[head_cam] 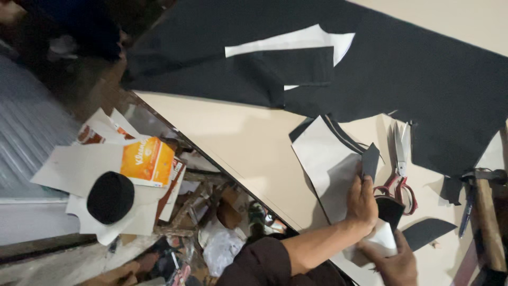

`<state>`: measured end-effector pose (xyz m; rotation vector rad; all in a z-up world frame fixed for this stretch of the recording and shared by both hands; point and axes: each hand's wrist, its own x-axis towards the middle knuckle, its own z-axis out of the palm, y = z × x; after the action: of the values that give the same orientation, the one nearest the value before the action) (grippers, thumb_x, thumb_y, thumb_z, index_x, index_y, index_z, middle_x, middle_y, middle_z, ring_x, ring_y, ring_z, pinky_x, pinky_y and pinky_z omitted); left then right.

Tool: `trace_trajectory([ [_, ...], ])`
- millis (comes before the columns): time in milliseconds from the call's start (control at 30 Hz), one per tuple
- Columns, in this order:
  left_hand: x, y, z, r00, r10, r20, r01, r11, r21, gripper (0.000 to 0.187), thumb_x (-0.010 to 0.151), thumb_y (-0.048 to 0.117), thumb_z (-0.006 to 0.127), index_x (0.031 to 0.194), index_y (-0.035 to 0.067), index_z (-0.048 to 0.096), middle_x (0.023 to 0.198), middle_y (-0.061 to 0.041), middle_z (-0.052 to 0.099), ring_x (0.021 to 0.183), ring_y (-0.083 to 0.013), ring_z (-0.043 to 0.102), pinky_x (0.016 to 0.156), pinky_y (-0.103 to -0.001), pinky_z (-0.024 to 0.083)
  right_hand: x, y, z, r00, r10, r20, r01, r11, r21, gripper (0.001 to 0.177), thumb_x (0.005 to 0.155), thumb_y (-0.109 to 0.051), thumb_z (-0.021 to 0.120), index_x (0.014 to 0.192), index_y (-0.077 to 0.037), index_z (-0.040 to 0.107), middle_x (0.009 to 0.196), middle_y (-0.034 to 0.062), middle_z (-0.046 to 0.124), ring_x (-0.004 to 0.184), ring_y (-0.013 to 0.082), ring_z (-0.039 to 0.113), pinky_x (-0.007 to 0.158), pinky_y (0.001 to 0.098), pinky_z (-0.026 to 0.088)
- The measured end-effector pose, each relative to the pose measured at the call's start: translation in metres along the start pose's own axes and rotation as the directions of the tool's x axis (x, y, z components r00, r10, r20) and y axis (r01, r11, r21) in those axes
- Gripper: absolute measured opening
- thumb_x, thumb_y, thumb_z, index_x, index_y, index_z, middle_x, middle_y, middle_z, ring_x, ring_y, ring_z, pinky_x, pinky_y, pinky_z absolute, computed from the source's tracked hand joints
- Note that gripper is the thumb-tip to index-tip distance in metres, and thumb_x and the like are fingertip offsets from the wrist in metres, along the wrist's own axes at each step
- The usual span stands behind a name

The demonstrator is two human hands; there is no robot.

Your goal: The person measures and marks a black fabric using a ruler and chalk, then cuts along the marked lines with scissors. They remove a paper pattern and continue cutting additional fabric pieces.

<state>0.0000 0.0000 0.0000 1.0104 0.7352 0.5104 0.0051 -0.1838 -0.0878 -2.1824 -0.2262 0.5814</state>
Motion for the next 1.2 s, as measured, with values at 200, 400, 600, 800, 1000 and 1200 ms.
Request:
trace_trajectory([
  [200,0.007,-0.012,0.009,0.976,0.184,0.119,-0.204,0.962,0.181,0.076,0.102,0.049,0.040,0.162,0.004,0.027,0.169,-0.028,0.019,0.156,-0.0365,0.019,0.125,-0.042,0.018,0.014,0.015,-0.020,0.987,-0.161,0.009,0.126,0.801,0.585,0.046,0.079,-0.006,0.082,0.114,0.011,0.057,0.105,0.0156,0.069,0.085,0.0210,0.069,0.071,0.0332,0.057],
  [400,0.039,-0.024,0.010,0.973,0.008,0.232,-0.099,0.919,0.381,0.094,0.089,0.060,0.062,0.158,0.001,0.036,0.163,-0.033,0.024,0.153,-0.0411,0.020,0.122,-0.044,0.022,-0.020,-0.016,-0.013,0.983,0.071,-0.170,0.023,0.869,0.495,0.063,0.084,-0.002,0.079,0.136,-0.001,0.043,0.094,0.0123,0.061,0.070,0.0164,0.056,0.058,0.0315,0.046],
  [600,0.093,0.004,-0.066,0.839,-0.049,0.542,-0.270,0.828,0.492,0.056,0.088,0.042,0.066,0.130,0.005,0.067,0.129,-0.016,0.071,0.114,-0.0280,0.069,0.099,-0.040,0.053,-0.052,-0.025,-0.015,0.892,0.288,-0.349,0.004,0.766,0.643,0.066,0.091,-0.010,0.076,0.146,-0.005,0.039,0.098,0.0135,0.063,0.075,0.0165,0.058,0.063,0.0288,0.049],
  [800,0.140,0.099,-0.171,0.868,0.381,0.320,-0.394,0.133,0.909,0.081,0.070,0.040,0.090,0.129,-0.005,0.056,0.126,-0.024,0.054,0.112,-0.0434,0.052,0.097,-0.053,0.043,-0.073,-0.036,0.007,0.777,0.466,-0.424,-0.027,0.696,0.717,0.080,0.085,-0.020,0.076,0.150,-0.006,0.032,0.117,0.0193,0.062,0.091,0.0237,0.066,0.071,0.0361,0.055],
  [1000,0.161,0.098,-0.153,0.874,0.176,0.452,-0.477,0.138,0.868,0.046,0.069,0.035,0.088,0.097,0.002,0.069,0.120,-0.013,0.057,0.112,-0.0364,0.055,0.098,-0.048,0.047,-0.065,-0.099,0.027,0.682,0.133,-0.719,-0.168,0.986,0.023,0.096,0.072,-0.018,0.098,0.146,0.001,0.038,0.125,0.0346,0.056,0.108,0.0347,0.059,0.086,0.0424,0.052],
  [1200,0.149,0.093,-0.233,0.821,0.206,0.532,-0.570,0.278,0.773,0.032,0.077,0.016,0.080,0.103,0.003,0.067,0.103,-0.018,0.065,0.101,-0.0404,0.062,0.087,-0.051,0.049,-0.070,-0.138,0.057,0.723,0.306,-0.619,-0.086,0.930,0.358,0.087,0.067,-0.019,0.086,0.143,-0.007,0.044,0.095,0.0165,0.073,0.078,0.0221,0.071,0.062,0.0356,0.056],
])
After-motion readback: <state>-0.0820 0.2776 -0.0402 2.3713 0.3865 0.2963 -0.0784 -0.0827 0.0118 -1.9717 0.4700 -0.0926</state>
